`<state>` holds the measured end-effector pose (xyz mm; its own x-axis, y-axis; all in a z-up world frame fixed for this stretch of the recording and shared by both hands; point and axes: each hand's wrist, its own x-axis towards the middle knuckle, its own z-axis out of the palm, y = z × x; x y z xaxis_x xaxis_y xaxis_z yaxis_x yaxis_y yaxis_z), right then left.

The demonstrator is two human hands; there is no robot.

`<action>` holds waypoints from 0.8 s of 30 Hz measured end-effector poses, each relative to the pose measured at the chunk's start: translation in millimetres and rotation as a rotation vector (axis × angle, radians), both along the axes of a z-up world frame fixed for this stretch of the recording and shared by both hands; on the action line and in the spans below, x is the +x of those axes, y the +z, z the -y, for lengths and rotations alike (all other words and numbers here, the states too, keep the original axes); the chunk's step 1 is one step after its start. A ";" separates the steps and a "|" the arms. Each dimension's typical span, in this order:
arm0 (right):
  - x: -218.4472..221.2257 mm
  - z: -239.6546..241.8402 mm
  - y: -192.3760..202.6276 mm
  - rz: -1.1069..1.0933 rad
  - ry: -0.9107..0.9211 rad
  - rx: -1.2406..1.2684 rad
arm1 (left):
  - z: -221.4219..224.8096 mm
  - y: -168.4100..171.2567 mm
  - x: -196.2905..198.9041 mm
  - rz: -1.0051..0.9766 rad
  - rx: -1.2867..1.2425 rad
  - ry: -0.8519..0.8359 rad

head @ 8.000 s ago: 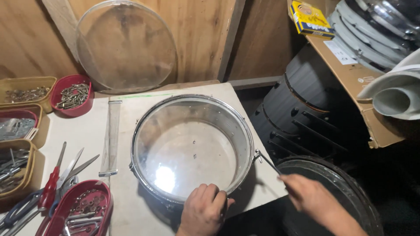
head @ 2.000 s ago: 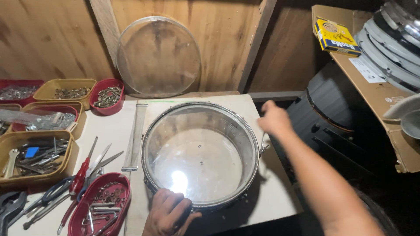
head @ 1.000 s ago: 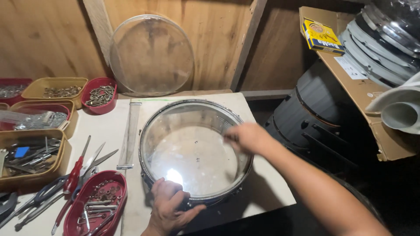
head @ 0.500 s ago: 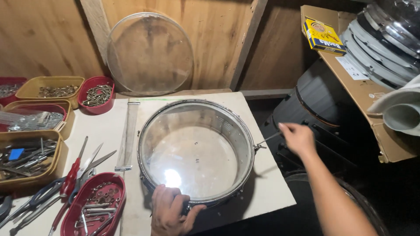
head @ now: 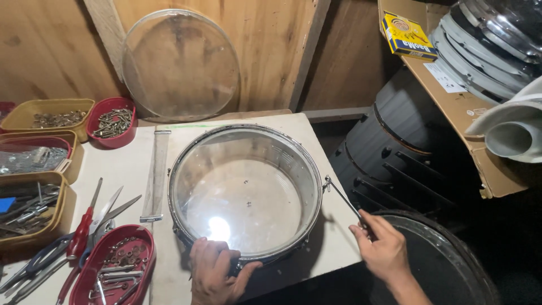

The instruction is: Tightening the tension rods and hardware on a snare drum using a drum key and a wrench

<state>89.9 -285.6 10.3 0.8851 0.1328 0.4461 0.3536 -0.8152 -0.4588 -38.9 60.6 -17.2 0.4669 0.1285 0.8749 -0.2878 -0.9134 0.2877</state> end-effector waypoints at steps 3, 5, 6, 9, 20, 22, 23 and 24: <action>-12.5 -16.4 7.9 0.063 0.107 0.068 | -2.1 2.3 0.1 -0.024 0.007 -0.026; -9.2 -18.2 5.6 -0.053 0.014 0.113 | -2.3 -1.9 0.9 -0.029 0.009 -0.029; -7.9 -19.5 4.4 -0.169 -0.080 0.160 | -2.7 -4.1 0.6 -0.033 0.013 -0.032; 10.4 -25.9 26.8 -0.433 -0.164 0.014 | -3.8 -10.9 0.8 -0.031 -0.002 -0.039; 88.3 -90.9 76.1 -0.729 -0.028 0.010 | 36.3 -12.6 -16.5 -0.393 -1.045 0.485; 96.3 -94.0 64.9 -0.701 -0.048 0.002 | 37.4 -6.1 -13.2 -0.545 -1.184 0.560; 99.0 -92.8 58.5 -0.652 -0.066 0.002 | 38.8 -14.0 -11.4 -0.534 -1.102 0.565; 102.2 -91.7 52.4 -0.601 -0.084 0.002 | 40.0 -21.7 -9.0 -0.522 -1.021 0.569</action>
